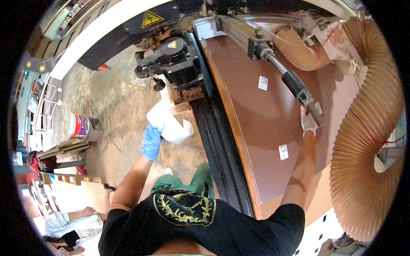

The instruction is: The person applies small white labels to brown rectangular panels on a workbench, then uses a handheld tape dispenser to apply tape to the edges of the panels. The person moves between the workbench and a nearby machine, handling multiple panels one at a time.

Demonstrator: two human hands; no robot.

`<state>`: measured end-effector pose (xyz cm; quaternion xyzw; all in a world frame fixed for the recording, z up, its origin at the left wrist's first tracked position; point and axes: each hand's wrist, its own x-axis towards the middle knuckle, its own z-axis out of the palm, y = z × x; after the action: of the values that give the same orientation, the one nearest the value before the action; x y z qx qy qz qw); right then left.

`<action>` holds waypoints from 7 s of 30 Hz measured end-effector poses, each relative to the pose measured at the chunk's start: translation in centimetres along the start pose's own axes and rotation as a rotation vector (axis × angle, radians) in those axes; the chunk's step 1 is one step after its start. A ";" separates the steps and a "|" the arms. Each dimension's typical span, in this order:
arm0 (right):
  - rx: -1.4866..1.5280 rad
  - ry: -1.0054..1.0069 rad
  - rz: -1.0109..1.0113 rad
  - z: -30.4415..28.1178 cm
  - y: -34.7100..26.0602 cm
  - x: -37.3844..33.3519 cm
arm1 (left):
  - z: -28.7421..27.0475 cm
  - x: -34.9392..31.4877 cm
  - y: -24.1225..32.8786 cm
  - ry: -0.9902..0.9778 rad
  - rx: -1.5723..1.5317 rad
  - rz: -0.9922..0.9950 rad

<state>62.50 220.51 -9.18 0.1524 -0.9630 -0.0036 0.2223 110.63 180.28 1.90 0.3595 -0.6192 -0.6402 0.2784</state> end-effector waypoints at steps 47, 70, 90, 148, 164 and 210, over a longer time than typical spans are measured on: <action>0.984 -0.004 0.522 -25.4 1.2 -23.0 | -6.4 -10.1 -6.2 -0.402 -0.051 -0.181; 0.104 -0.438 0.185 -7.8 21.4 -3.1 | 5.5 -21.0 -8.4 0.117 0.353 -0.007; 1.478 -1.777 -0.733 -39.4 -48.8 -41.2 | -31.3 -21.1 0.1 0.551 -0.179 0.308; 0.212 -1.126 0.158 -24.8 -140.1 -23.0 | -143.3 57.3 -19.3 1.116 -0.075 -0.669; 0.298 -1.136 0.133 0.4 -153.2 -3.9 | -116.3 95.3 -16.9 -0.059 0.316 -0.694; 0.962 -0.871 0.044 44.9 -242.8 130.3 | -100.0 239.4 -2.4 -0.019 0.731 -0.914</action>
<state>2.72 -52.21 -12.12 0.1997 -0.8620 0.3711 -0.2817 50.95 -70.68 -25.58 0.6571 -0.5845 -0.4432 -0.1738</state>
